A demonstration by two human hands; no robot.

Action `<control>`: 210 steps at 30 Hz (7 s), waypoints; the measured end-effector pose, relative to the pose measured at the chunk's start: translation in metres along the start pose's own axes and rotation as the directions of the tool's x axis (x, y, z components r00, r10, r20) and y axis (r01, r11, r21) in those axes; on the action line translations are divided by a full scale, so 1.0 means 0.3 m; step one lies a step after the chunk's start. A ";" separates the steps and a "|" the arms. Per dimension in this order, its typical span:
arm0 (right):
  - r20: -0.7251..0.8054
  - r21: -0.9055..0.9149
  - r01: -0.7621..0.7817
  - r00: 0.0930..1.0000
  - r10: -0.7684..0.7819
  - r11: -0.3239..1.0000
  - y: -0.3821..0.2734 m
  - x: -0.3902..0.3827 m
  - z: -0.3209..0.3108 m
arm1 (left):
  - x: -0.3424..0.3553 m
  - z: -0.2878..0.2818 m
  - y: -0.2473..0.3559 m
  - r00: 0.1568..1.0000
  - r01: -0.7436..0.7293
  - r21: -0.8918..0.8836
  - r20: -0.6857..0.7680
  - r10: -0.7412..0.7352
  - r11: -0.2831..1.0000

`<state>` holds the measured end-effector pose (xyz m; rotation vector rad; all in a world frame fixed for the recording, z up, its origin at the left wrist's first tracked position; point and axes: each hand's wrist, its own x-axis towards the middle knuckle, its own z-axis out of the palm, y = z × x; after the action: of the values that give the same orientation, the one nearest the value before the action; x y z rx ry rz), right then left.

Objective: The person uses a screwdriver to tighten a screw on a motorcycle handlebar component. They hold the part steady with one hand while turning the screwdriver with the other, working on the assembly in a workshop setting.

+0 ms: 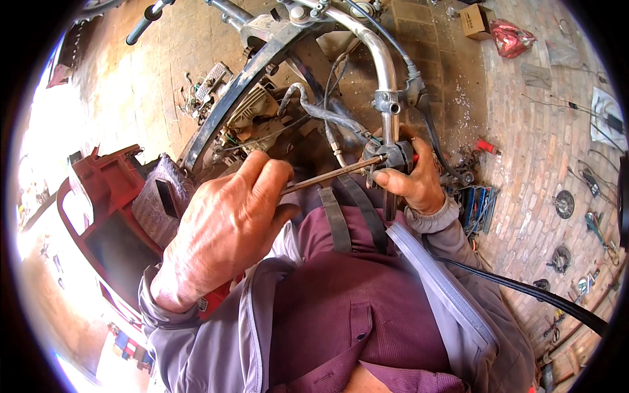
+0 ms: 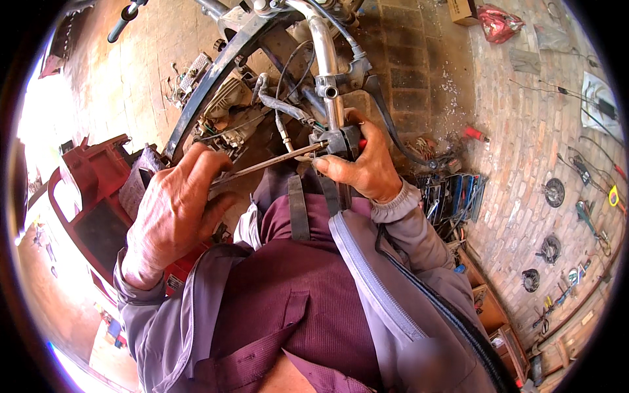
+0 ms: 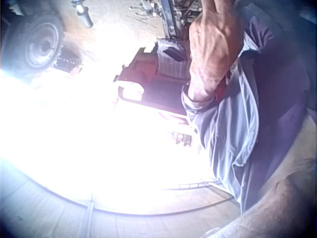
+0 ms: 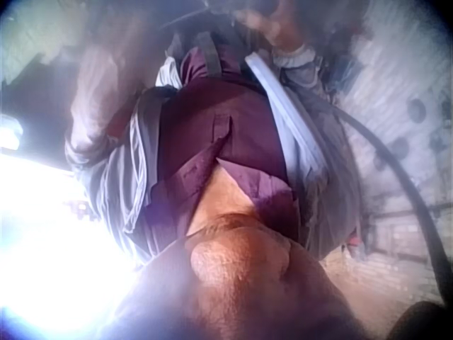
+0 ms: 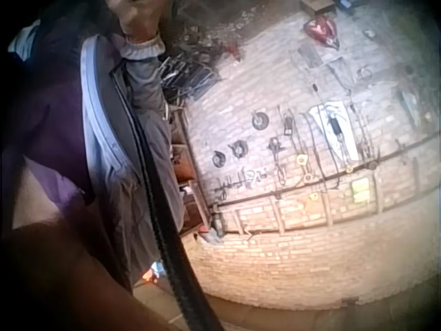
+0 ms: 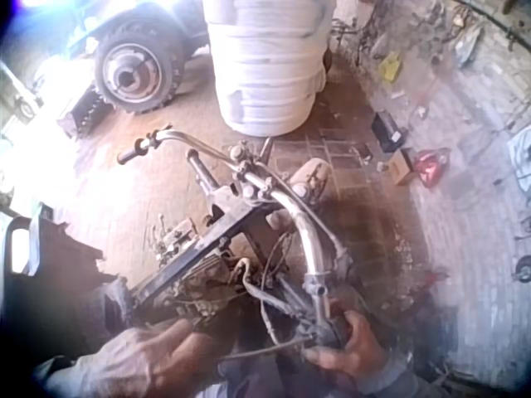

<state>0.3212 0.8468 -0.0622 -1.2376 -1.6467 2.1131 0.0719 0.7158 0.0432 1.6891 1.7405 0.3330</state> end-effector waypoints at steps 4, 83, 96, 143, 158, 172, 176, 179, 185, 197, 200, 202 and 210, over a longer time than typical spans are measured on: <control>-0.053 0.001 0.014 0.999 -0.014 1.000 0.016 -0.007 0.005 | 0.000 0.006 -0.009 1.000 0.017 0.013 -0.024 -0.017 1.000; 0.046 0.127 0.103 0.993 -0.110 0.986 -0.014 0.020 0.019 | 0.306 0.149 0.005 0.934 -0.354 -0.161 -0.103 0.341 0.921; 0.029 0.056 0.090 0.995 -0.092 0.994 -0.037 0.011 0.019 | 0.282 0.157 0.038 0.973 -0.225 -0.141 -0.086 0.215 0.964; -0.044 0.117 0.063 0.997 -0.058 0.991 0.008 -0.021 0.011 | 0.146 0.303 -0.054 0.960 0.154 -0.943 0.072 -0.272 0.294; 0.008 0.100 0.065 0.998 -0.066 0.993 0.007 -0.030 -0.023 | 0.130 0.369 -0.011 0.963 0.013 -0.896 -0.108 -0.247 0.444; 0.140 -0.093 0.066 0.989 -0.052 0.993 -0.041 -0.024 -0.066 | 0.116 0.383 -0.024 0.921 -0.074 -0.962 -0.167 -0.352 0.263; 0.156 0.015 0.018 0.988 -0.020 1.000 -0.005 -0.017 -0.076 | 0.096 0.357 -0.016 0.919 0.059 -0.984 -0.013 -0.395 0.168; 0.176 0.206 -0.037 0.984 0.000 0.978 0.006 -0.017 -0.057 | 0.081 0.362 -0.027 0.908 0.063 -0.993 0.017 -0.418 0.097; 0.231 0.464 -0.100 0.973 -0.011 0.880 0.041 -0.003 -0.049 | 0.047 0.399 -0.077 0.918 0.043 -0.998 0.055 -0.393 -0.039; 0.330 0.631 -0.114 0.935 -0.133 0.767 0.123 0.017 -0.078 | 0.062 0.426 -0.079 0.923 0.060 -0.992 0.097 -0.371 -0.112; 0.268 0.551 -0.118 0.963 -0.041 0.826 0.117 0.013 -0.053 | 0.031 0.443 -0.086 0.902 0.069 -0.997 0.044 -0.430 0.042; 0.258 0.555 -0.179 0.965 0.036 0.812 0.106 0.003 -0.073 | 0.007 0.422 -0.113 0.876 0.032 -0.999 0.010 -0.482 0.039; 0.361 0.333 -0.028 0.927 -0.100 0.943 0.122 0.026 -0.162 | -0.218 0.564 -0.420 0.445 0.016 -0.978 -0.178 -0.878 0.206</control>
<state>0.3624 0.8727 -0.0997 -0.7280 -1.3328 2.5892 0.0737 0.5918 -0.1397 -0.0730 1.9008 1.5308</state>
